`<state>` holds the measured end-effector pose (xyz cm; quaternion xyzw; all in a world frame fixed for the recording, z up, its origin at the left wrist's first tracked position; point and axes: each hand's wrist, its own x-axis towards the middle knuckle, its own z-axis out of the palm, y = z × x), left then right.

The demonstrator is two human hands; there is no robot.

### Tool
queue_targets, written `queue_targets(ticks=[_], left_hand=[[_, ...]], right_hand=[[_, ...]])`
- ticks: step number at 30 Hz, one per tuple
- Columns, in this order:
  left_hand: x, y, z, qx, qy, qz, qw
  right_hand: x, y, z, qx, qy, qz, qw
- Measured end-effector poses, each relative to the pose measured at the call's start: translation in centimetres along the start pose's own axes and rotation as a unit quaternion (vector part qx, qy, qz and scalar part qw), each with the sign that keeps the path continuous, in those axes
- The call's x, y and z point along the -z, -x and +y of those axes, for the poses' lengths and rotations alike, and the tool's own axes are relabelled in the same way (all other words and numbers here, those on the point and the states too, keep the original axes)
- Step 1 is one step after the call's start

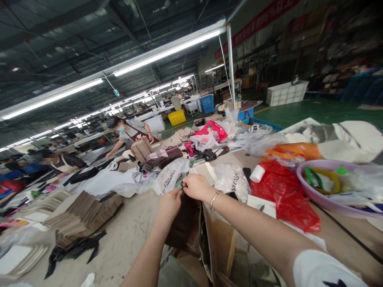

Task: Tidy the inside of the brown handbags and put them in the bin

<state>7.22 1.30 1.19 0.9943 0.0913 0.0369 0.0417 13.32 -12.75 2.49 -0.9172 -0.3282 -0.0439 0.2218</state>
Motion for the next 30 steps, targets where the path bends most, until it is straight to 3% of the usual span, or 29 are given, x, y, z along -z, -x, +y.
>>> queue_targets(ticks=[6, 10, 15, 18, 23, 25, 30], left_hand=[[0.0, -0.2, 0.6, 0.010, -0.014, -0.011, 1.000], [-0.1, 0.0, 0.9, 0.025, -0.058, 0.004, 0.998], [-0.3, 0.2, 1.1, 0.013, -0.054, 0.030, 0.998], [-0.3, 0.3, 1.3, -0.010, -0.049, 0.030, 0.998], [0.0, 0.3, 1.3, -0.020, -0.016, 0.028, 0.999], [0.1, 0.3, 1.2, -0.026, 0.005, 0.023, 0.999], [0.2, 0.1, 1.0, -0.048, 0.047, 0.026, 0.997]], right_hand=[[-0.6, -0.3, 1.0, -0.027, -0.102, 0.019, 0.994], [-0.3, 0.1, 2.6, -0.054, -0.267, -0.009, 0.962], [0.8, 5.4, 3.0, -0.064, -0.381, 0.065, 0.920], [1.0, 10.9, 1.7, -0.049, -0.367, 0.095, 0.924], [-0.9, 18.4, -0.7, -0.020, -0.303, 0.018, 0.953], [-2.6, 19.6, -1.3, -0.002, -0.269, -0.012, 0.963], [-5.5, 20.1, -1.8, 0.039, -0.182, -0.010, 0.983]])
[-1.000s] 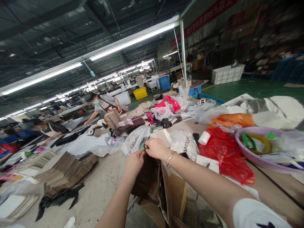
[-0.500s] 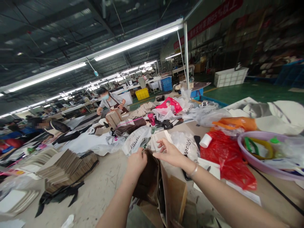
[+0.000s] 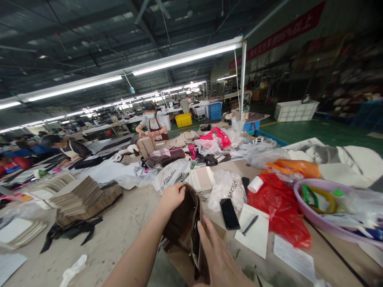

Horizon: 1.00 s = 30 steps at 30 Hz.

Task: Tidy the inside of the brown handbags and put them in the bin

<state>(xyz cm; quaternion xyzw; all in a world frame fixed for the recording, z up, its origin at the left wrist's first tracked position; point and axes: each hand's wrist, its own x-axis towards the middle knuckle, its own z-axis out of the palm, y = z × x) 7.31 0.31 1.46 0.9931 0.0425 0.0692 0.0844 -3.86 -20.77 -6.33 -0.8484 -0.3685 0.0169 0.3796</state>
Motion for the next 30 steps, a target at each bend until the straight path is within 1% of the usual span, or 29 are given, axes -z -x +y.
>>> queue_targets(ticks=[2, 4, 7, 9, 13, 16, 18, 20, 22, 24, 26, 28, 29, 30], left_hand=[[0.1, -0.2, -0.1, 0.006, -0.001, -0.007, 1.000], [0.2, -0.4, -0.1, 0.021, -0.014, -0.017, 1.000], [0.7, -0.7, 0.2, 0.035, -0.032, -0.026, 0.999], [1.0, -0.8, 0.5, 0.042, -0.029, -0.026, 0.998], [1.5, -0.9, 0.3, 0.068, 0.009, -0.031, 0.997], [2.3, -0.8, -0.6, 0.088, 0.049, -0.045, 0.994], [3.4, -0.6, -1.2, 0.106, 0.088, -0.067, 0.988], [5.0, -0.1, -1.9, 0.119, 0.131, -0.087, 0.980], [6.5, 0.9, -2.4, 0.125, 0.166, -0.097, 0.973], [7.3, 2.6, -3.0, 0.141, 0.228, -0.114, 0.956], [7.0, 4.9, -3.7, 0.169, 0.308, -0.161, 0.922], [5.8, 7.5, -4.6, 0.190, 0.344, -0.225, 0.892], [5.2, 8.6, -5.2, 0.189, 0.338, -0.250, 0.887], [4.8, 9.5, -5.8, 0.187, 0.319, -0.263, 0.891]], right_hand=[[0.0, 0.0, -0.2, -0.021, 0.015, -0.023, 0.999], [0.5, 0.2, -0.7, -0.053, 0.023, -0.040, 0.998], [1.7, 0.8, -1.2, -0.084, 0.038, -0.021, 0.995], [2.4, 1.4, -1.0, -0.112, 0.047, -0.001, 0.993], [3.8, 2.2, 0.7, -0.190, 0.049, 0.035, 0.980], [5.4, 1.8, 2.4, -0.223, 0.061, 0.068, 0.970], [6.8, 0.8, 3.5, -0.216, 0.062, 0.097, 0.970], [8.6, -0.7, 4.3, -0.184, 0.031, 0.117, 0.975], [10.3, -2.5, 4.9, -0.141, -0.006, 0.115, 0.983], [11.5, -4.2, 5.5, -0.122, -0.018, 0.120, 0.985], [11.9, -5.7, 6.2, -0.111, -0.025, 0.112, 0.987], [11.3, -6.6, 6.9, -0.101, -0.033, 0.081, 0.991], [10.7, -6.9, 7.3, -0.099, -0.036, 0.064, 0.992], [10.0, -7.0, 7.6, -0.100, -0.038, 0.051, 0.993]])
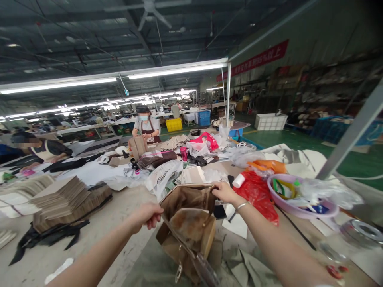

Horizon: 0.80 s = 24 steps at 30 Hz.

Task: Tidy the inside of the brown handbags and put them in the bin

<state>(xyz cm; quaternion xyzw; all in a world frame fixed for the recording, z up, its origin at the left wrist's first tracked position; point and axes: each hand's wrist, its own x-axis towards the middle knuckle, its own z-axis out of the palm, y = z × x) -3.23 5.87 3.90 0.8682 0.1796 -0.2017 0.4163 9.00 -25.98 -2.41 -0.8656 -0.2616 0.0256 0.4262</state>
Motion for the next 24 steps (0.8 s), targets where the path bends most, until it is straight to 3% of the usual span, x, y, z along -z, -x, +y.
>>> queue_targets(ticks=[2, 4, 6, 8, 10, 13, 18, 24], left_hand=[[0.3, 0.7, -1.5, -0.009, -0.073, 0.022, 0.997], [1.3, 1.4, -1.6, -0.051, -0.181, 0.100, 0.977], [2.0, 1.8, -0.6, -0.137, -0.280, 0.183, 0.932], [1.9, 1.7, 1.0, -0.248, -0.334, 0.221, 0.882], [0.9, 0.9, 2.7, -0.343, -0.355, 0.209, 0.844], [-1.4, -1.4, 4.7, -0.405, -0.368, 0.176, 0.818], [-3.5, -4.7, 6.2, -0.429, -0.366, 0.123, 0.816], [-3.1, -6.1, 5.2, -0.467, -0.334, 0.086, 0.815]], right_hand=[[-1.4, -0.1, 0.6, -0.010, 0.000, -0.007, 1.000], [-2.5, -0.1, 1.0, -0.015, -0.003, -0.004, 1.000], [-3.1, -0.2, 1.2, -0.013, -0.004, -0.001, 1.000], [-3.2, -0.4, 1.2, -0.009, -0.004, 0.001, 1.000], [-3.1, -0.4, 1.2, -0.005, -0.004, -0.001, 1.000], [-2.6, -0.2, 1.1, 0.024, -0.025, -0.011, 0.999], [-1.7, 0.5, 0.4, 0.044, -0.112, -0.031, 0.992], [-1.6, 0.5, -1.1, 0.079, -0.115, -0.062, 0.988]])
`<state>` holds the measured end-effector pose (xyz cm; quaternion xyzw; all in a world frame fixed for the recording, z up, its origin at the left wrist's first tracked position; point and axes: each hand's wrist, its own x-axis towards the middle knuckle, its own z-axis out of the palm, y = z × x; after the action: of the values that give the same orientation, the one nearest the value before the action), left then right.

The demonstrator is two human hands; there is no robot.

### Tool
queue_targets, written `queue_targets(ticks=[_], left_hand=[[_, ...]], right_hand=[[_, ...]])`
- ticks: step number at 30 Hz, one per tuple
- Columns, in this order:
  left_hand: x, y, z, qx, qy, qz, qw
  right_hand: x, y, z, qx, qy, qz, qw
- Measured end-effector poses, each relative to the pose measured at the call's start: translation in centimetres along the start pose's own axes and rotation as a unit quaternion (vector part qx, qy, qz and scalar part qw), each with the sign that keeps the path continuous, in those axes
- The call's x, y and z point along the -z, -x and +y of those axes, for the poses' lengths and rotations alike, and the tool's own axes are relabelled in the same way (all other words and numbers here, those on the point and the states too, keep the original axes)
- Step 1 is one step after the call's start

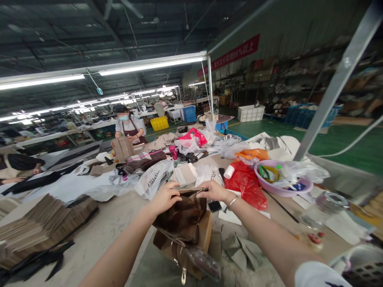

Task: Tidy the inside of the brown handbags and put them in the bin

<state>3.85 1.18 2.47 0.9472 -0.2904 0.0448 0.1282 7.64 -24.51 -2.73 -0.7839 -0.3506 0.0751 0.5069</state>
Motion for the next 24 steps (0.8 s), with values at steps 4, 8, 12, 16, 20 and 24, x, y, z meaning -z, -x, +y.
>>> queue_targets(ticks=[4, 8, 12, 16, 20, 24], left_hand=[[-0.1, 0.5, -0.8, -0.002, 0.025, 0.018, 1.000], [-0.3, 0.6, -1.3, -0.003, 0.031, 0.022, 0.999], [-0.8, 0.2, -1.6, 0.002, 0.056, 0.033, 0.998], [-1.1, -0.4, -1.6, 0.020, 0.076, 0.055, 0.995], [-1.1, -0.8, -1.4, 0.049, 0.049, 0.049, 0.996], [-1.4, -1.1, -1.7, 0.059, 0.026, 0.046, 0.997]], right_hand=[[-0.9, -0.5, -0.1, -0.031, 0.004, 0.030, 0.999], [-1.2, -0.8, 0.4, -0.043, 0.028, 0.065, 0.997], [-1.2, -0.6, 0.9, -0.036, 0.069, 0.084, 0.993], [-1.7, -0.3, 1.0, 0.009, 0.108, 0.131, 0.985], [-2.4, -0.1, 1.1, 0.024, 0.129, 0.152, 0.980], [-2.4, -0.4, 1.7, 0.017, 0.132, 0.148, 0.980]])
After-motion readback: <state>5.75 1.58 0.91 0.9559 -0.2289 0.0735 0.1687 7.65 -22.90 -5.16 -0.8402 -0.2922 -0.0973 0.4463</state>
